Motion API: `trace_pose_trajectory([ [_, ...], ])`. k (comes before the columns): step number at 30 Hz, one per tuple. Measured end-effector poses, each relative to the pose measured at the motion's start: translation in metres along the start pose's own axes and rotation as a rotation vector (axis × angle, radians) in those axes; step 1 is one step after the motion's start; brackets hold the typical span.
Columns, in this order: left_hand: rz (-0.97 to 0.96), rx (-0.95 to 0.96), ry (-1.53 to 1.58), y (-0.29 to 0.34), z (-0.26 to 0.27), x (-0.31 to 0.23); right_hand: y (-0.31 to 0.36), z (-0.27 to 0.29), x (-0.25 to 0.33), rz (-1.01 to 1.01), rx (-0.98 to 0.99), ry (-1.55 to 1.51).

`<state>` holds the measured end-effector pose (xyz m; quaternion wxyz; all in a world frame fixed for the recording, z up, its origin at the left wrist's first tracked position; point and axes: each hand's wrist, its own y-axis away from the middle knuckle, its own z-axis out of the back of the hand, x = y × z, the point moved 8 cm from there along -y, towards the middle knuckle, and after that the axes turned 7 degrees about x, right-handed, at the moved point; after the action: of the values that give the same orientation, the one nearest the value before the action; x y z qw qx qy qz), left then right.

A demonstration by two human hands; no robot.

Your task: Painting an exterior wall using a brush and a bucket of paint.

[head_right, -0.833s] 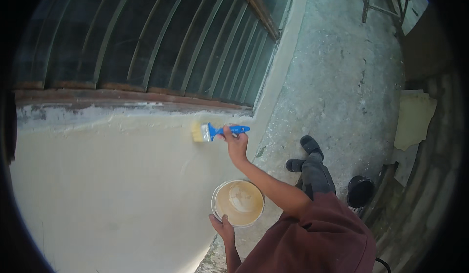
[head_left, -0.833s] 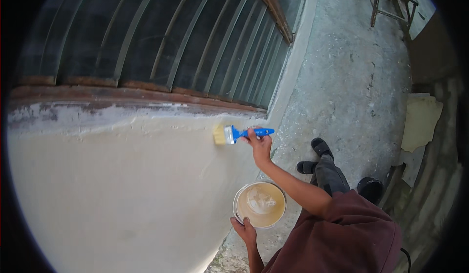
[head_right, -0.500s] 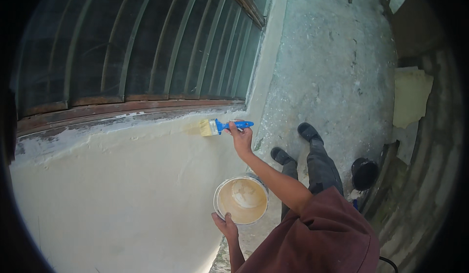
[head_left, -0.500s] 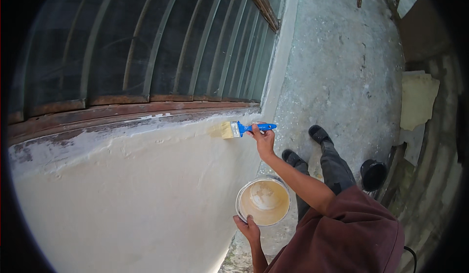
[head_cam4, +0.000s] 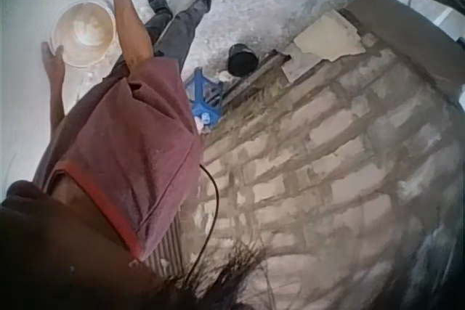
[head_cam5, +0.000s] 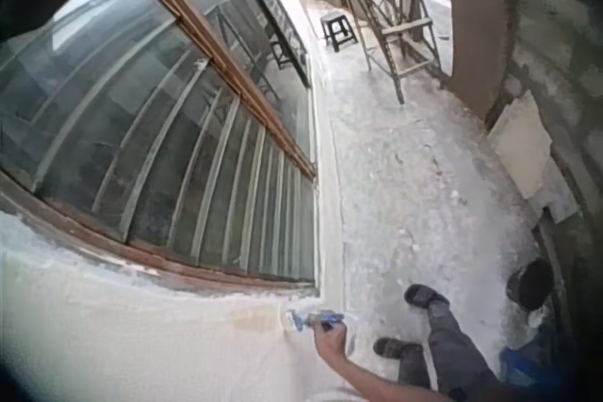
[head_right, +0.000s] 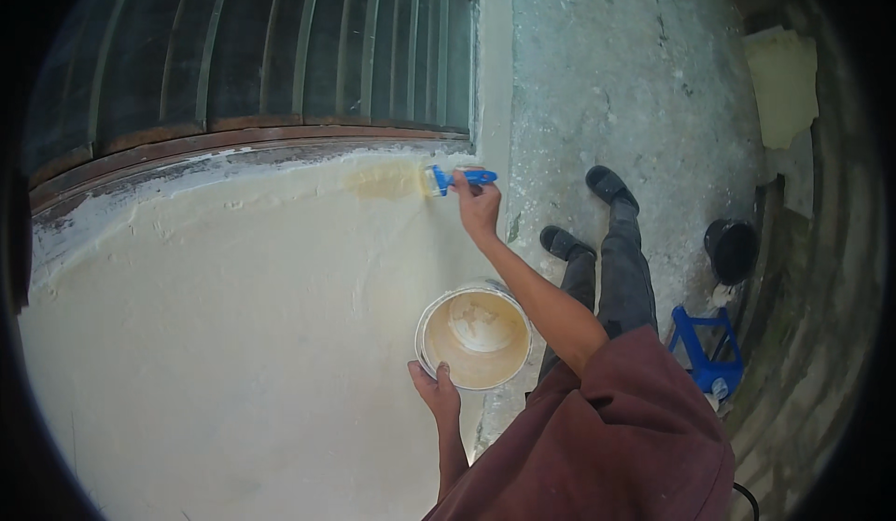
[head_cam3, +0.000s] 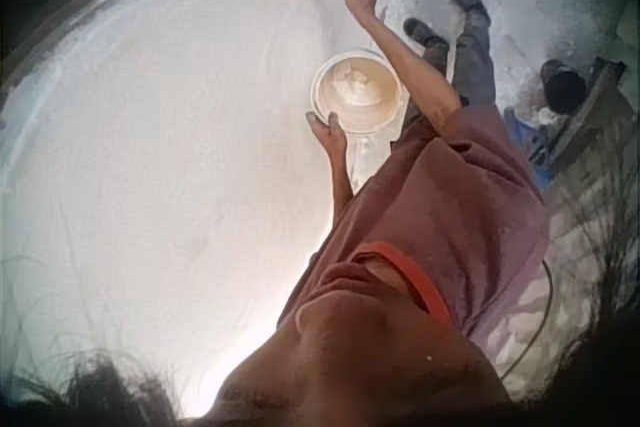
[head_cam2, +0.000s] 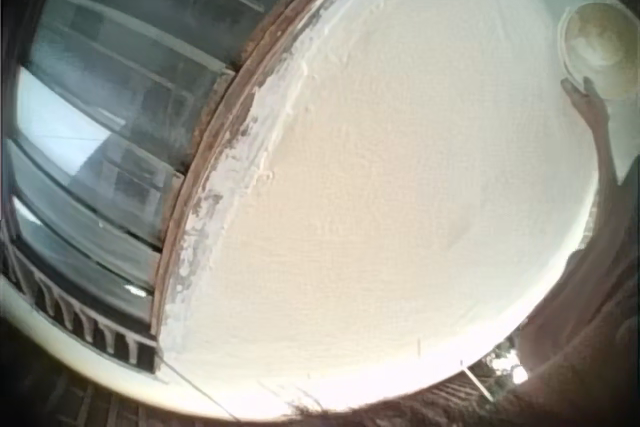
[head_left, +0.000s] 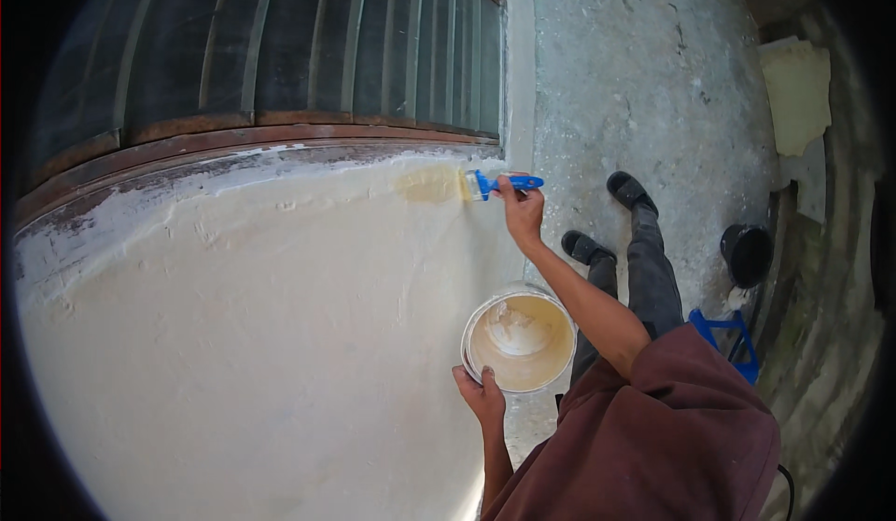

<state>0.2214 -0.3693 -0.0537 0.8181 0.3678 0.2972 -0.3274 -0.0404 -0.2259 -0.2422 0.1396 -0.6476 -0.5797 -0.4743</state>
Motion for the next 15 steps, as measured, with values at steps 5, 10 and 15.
trace_pose_trajectory([
  [5, -0.067, -0.024, -0.08, 0.006, 0.02, 0.016, 0.034, -0.034, 0.057, -0.025, 0.155, -0.182],
  [10, -0.066, 0.027, -0.087, 0.001, 0.029, 0.032, 0.02, -0.029, 0.062, -0.093, 0.161, -0.417],
  [15, -0.012, 0.022, -0.057, 0.014, 0.027, 0.034, 0.03, -0.028, 0.029, -0.096, 0.217, -0.408],
])
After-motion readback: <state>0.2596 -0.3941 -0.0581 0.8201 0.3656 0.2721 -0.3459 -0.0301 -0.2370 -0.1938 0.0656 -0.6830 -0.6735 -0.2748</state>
